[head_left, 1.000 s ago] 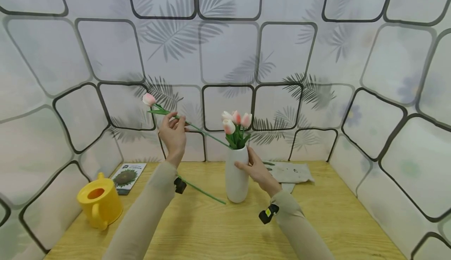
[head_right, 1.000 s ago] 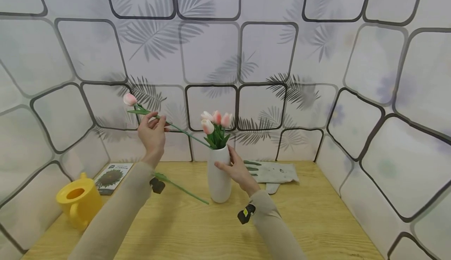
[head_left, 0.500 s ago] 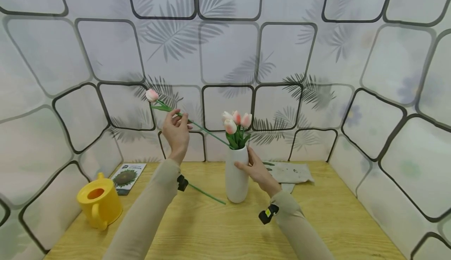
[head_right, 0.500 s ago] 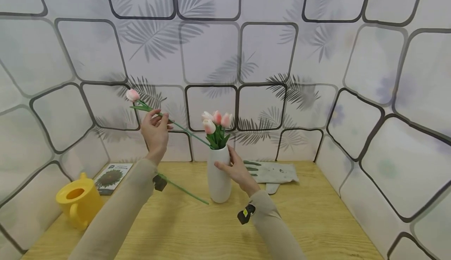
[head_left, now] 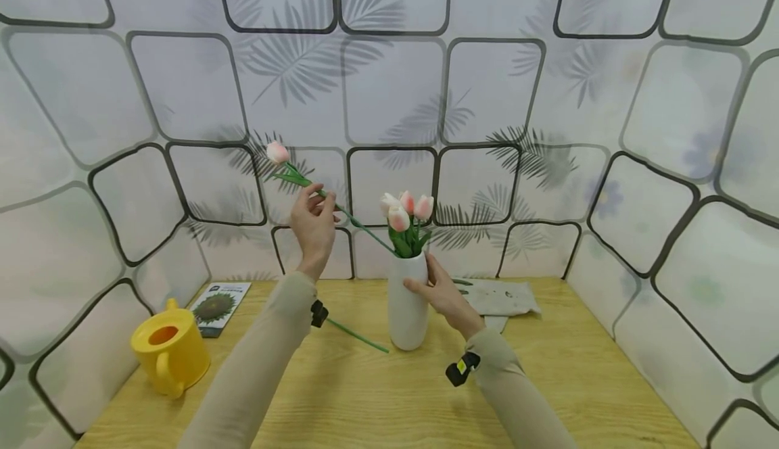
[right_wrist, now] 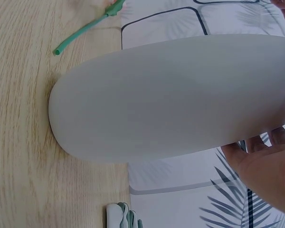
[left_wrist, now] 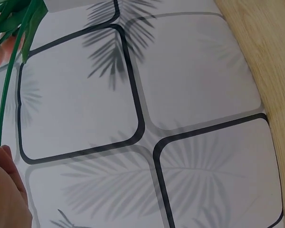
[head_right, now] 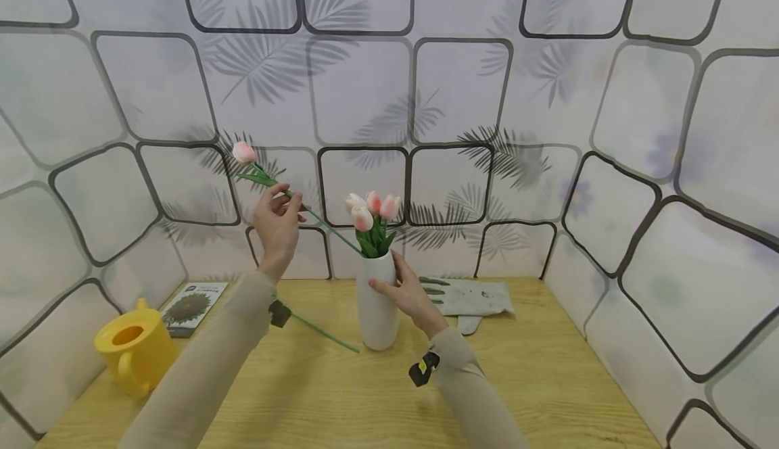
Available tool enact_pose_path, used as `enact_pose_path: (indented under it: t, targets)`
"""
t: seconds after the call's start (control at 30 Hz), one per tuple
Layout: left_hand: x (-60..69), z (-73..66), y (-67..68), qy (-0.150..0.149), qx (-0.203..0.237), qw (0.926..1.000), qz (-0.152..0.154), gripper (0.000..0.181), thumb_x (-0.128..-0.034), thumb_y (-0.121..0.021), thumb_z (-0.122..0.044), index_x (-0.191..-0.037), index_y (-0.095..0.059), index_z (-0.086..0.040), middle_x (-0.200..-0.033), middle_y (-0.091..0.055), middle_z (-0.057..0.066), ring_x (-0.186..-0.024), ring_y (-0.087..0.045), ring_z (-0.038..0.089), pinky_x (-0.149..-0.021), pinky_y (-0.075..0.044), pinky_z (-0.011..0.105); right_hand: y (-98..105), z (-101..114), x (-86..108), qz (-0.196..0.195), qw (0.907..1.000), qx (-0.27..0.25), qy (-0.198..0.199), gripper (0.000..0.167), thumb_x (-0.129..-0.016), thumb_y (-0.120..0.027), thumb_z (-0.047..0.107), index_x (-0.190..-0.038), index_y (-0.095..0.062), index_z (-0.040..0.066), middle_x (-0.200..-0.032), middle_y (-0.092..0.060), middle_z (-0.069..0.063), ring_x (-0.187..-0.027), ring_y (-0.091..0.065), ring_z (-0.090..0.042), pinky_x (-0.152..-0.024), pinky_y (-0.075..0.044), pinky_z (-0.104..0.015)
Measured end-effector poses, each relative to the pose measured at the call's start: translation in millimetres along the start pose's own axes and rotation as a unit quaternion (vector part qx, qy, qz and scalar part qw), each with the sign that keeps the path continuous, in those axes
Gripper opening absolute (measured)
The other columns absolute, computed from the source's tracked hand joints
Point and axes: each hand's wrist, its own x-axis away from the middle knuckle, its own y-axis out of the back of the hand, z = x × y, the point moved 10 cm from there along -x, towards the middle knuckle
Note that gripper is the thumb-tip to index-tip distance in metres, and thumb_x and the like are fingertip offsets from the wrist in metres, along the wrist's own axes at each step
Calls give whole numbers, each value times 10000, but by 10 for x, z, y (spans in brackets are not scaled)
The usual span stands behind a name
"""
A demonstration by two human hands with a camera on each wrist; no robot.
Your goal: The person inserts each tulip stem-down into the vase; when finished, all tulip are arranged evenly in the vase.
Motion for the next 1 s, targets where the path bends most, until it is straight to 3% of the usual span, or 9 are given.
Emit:
enact_pose_path:
  t: [0.1, 0.23, 0.3, 0.47, 0.6, 0.77, 1.0]
  targets:
    - [45, -66, -83, -224, -69, 9995, 234, 334, -932, -675, -108, -1259, -618, -75, -999, -704, 180, -556, -593, 5, -517, -560, 356, -1, 1, -6, 13, 10000, -4, 18, 875, -937, -672, 357, -1584, -105, 202, -1623, -226, -80, -1497, -214, -317, -1169, -264, -585]
    - [121, -136, -197, -545, -170, 9968, 554, 391, -924, -686, -111, -1300, -585, -81, -1140, -654, 174, -538, -597, 8, -464, -509, 220, -1, 3, -14, 38, 10000, -5, 74, 870, -942, -667, 347, -1584, -100, 194, -1624, -219, -91, -1498, -204, -328, -1168, -258, -595]
    - [162, -161, -250, -660, -189, 9952, 691, 387, -919, -691, -111, -1289, -584, -68, -1175, -630, 167, -540, -629, 96, -460, -507, 214, 0, 0, -17, 32, 10000, -28, 69, 863, -942, -668, 338, -1583, -107, 201, -1624, -222, -81, -1498, -207, -320, -1171, -255, -591]
    - [237, -174, -339, -767, -117, 9934, 850, 349, -896, -715, -92, -1221, -603, -30, -1073, -647, 148, -685, -691, 308, -499, -548, 235, -6, -4, -18, 30, 10000, -27, 35, 860, -941, -669, 341, -1582, -112, 208, -1623, -225, -75, -1495, -218, -316, -1173, -254, -588]
    - [287, -171, -374, -849, -210, 9924, 870, 301, -900, -714, -114, -1177, -629, -33, -993, -676, 134, -729, -698, 287, -514, -537, 186, -11, -7, -9, 24, 10000, -38, -24, 873, -935, -676, 353, -1583, -107, 218, -1623, -226, -64, -1493, -227, -309, -1171, -261, -584]
    - [370, -227, -403, -1186, -273, 9887, 871, 206, -945, -660, -125, -1109, -655, -1, -894, -701, 157, -626, -663, 298, -491, -521, 175, -5, 10, 9, 15, 10000, -57, -25, 875, -933, -676, 366, -1582, -103, 238, -1627, -216, -39, -1494, -227, -293, -1171, -264, -581]
    - [550, -338, -502, -1867, -532, 9748, 1097, 139, -948, -642, -76, -1057, -661, 9, -908, -700, 150, -576, -660, 221, -487, -520, 176, -4, 3, 8, 17, 10000, -50, -55, 891, -927, -679, 384, -1583, -95, 236, -1634, -194, -42, -1494, -224, -308, -1159, -272, -598]
